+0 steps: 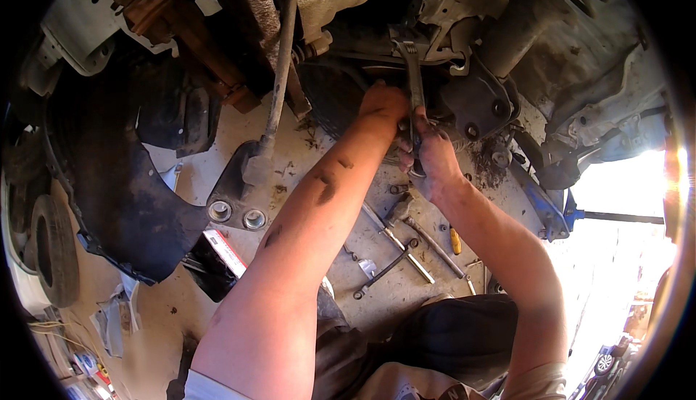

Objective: The person sits on the garage floor and works on the front suspension of a lifted car. They use a wrench to tighten bolts on a control arm, then retrieve bolts from a small container and install them by hand. Finally, they reach into the engine bay to adjust a component near the battery.

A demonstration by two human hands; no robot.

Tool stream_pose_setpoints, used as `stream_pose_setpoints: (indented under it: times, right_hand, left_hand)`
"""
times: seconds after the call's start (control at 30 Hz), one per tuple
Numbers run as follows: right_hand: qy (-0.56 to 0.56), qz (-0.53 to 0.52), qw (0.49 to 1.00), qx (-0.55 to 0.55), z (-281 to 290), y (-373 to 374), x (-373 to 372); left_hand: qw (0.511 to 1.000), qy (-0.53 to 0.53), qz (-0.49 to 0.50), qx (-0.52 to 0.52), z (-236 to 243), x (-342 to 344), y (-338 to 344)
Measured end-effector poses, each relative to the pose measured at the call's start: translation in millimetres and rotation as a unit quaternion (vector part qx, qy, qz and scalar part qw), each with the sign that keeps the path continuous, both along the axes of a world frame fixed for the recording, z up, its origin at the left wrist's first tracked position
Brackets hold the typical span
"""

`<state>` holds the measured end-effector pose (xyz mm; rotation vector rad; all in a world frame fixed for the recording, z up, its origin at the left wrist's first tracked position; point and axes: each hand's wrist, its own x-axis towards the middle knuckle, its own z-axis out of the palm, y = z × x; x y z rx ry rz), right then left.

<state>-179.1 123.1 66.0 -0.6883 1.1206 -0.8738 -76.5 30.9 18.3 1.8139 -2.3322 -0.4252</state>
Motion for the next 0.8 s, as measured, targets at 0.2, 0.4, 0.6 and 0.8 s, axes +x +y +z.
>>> stream_pose_setpoints:
  times: [0.2, 0.4, 0.6, 0.8]
  right_hand:
    - [-0.022, -0.010, 1.000, 0.010, -7, -11, -13]
    - [-0.010, -0.012, 1.000, 0.016, 2, -2, 0]
    - [-0.004, -0.015, 1.000, -0.006, 1, -2, 14]
    - [-0.002, -0.026, 1.000, -0.004, 2, -9, 11]
  left_hand:
    - [0.995, -0.050, -0.080, 0.023, 26, 2, 13]
    - [0.997, -0.024, -0.069, 0.035, 38, 13, 25]
    - [0.989, 0.126, 0.008, 0.073, 21, 18, 16]
    - [0.990, 0.053, -0.113, -0.060, 15, 22, 28]
